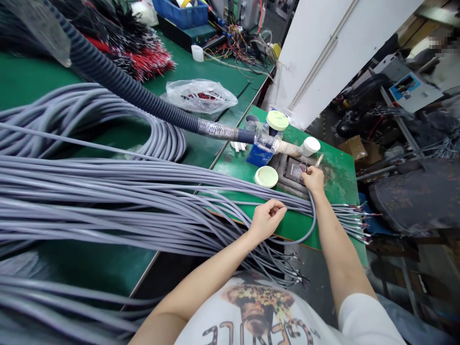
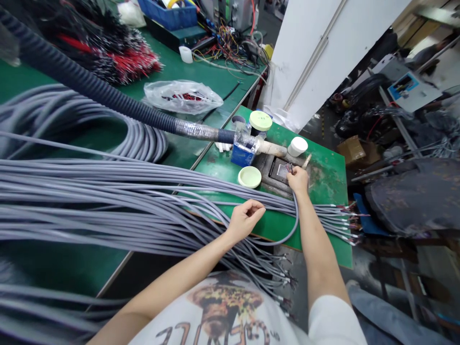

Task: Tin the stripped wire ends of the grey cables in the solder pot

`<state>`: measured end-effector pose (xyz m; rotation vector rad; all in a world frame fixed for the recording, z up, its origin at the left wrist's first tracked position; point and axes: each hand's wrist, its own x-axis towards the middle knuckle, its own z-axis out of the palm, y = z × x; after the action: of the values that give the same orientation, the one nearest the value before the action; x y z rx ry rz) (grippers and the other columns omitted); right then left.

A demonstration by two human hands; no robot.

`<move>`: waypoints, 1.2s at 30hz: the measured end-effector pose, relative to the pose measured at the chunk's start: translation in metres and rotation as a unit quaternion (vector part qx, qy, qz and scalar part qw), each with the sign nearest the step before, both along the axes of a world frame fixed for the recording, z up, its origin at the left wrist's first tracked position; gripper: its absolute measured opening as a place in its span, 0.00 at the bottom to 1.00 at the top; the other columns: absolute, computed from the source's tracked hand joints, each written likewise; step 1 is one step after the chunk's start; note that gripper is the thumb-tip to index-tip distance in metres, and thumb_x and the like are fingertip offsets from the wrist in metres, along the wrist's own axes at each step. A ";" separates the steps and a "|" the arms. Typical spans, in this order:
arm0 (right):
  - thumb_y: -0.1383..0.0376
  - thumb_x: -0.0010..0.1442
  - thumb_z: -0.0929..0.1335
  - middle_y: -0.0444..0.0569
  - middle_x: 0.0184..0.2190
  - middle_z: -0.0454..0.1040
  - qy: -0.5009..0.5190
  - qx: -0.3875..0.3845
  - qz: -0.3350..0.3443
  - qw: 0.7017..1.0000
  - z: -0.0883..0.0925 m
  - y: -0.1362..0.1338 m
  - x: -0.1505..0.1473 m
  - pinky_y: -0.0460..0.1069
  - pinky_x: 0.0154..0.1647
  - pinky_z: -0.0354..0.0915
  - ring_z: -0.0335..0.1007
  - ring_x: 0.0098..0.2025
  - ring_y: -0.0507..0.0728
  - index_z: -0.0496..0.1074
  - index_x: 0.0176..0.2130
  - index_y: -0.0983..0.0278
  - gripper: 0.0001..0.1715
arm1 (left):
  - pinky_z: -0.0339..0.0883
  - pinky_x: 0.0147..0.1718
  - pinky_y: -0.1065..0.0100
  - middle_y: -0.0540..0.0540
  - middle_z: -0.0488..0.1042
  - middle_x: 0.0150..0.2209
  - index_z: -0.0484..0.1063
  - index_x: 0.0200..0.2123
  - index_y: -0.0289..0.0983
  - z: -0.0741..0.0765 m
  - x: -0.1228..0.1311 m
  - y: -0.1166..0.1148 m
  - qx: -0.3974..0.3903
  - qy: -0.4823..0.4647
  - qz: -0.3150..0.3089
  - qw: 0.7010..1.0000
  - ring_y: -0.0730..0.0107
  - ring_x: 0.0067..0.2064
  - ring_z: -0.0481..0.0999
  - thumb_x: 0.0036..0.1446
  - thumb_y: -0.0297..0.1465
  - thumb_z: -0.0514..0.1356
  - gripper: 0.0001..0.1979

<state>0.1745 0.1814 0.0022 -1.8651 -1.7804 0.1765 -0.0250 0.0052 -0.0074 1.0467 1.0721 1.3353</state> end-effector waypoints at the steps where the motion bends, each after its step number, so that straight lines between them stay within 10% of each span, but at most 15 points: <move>1: 0.65 0.39 0.67 0.44 0.17 0.67 0.006 0.001 0.000 1.000 0.001 0.000 0.000 0.48 0.27 0.54 0.60 0.23 0.54 0.64 0.18 0.63 0.05 | 0.57 0.24 0.74 0.52 0.69 0.22 0.74 0.29 0.36 0.000 0.000 0.000 0.001 0.002 -0.001 1.000 0.77 0.23 0.62 0.53 0.35 0.60 0.08; 14: 0.56 0.48 0.68 0.39 0.15 0.64 0.146 -0.014 0.039 0.988 0.036 -0.058 -0.008 0.45 0.17 0.55 0.61 0.16 0.51 0.64 0.26 0.63 0.13 | 0.57 0.25 0.74 0.52 0.67 0.22 0.73 0.30 0.35 -0.005 0.001 -0.002 0.022 0.040 0.001 0.999 0.77 0.23 0.62 0.55 0.35 0.59 0.09; 36: 0.65 0.43 0.65 0.42 0.19 0.64 -0.071 -0.002 0.020 0.997 0.001 -0.004 0.003 0.48 0.31 0.54 0.57 0.26 0.53 0.60 0.20 0.61 0.06 | 0.58 0.25 0.75 0.53 0.68 0.22 0.72 0.30 0.35 -0.005 0.001 -0.001 0.034 0.059 -0.007 0.998 0.78 0.23 0.63 0.56 0.33 0.59 0.07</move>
<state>0.1773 0.1775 0.0028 -1.8863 -1.9144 0.0623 -0.0244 0.0046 -0.0121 1.1935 1.1125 1.3196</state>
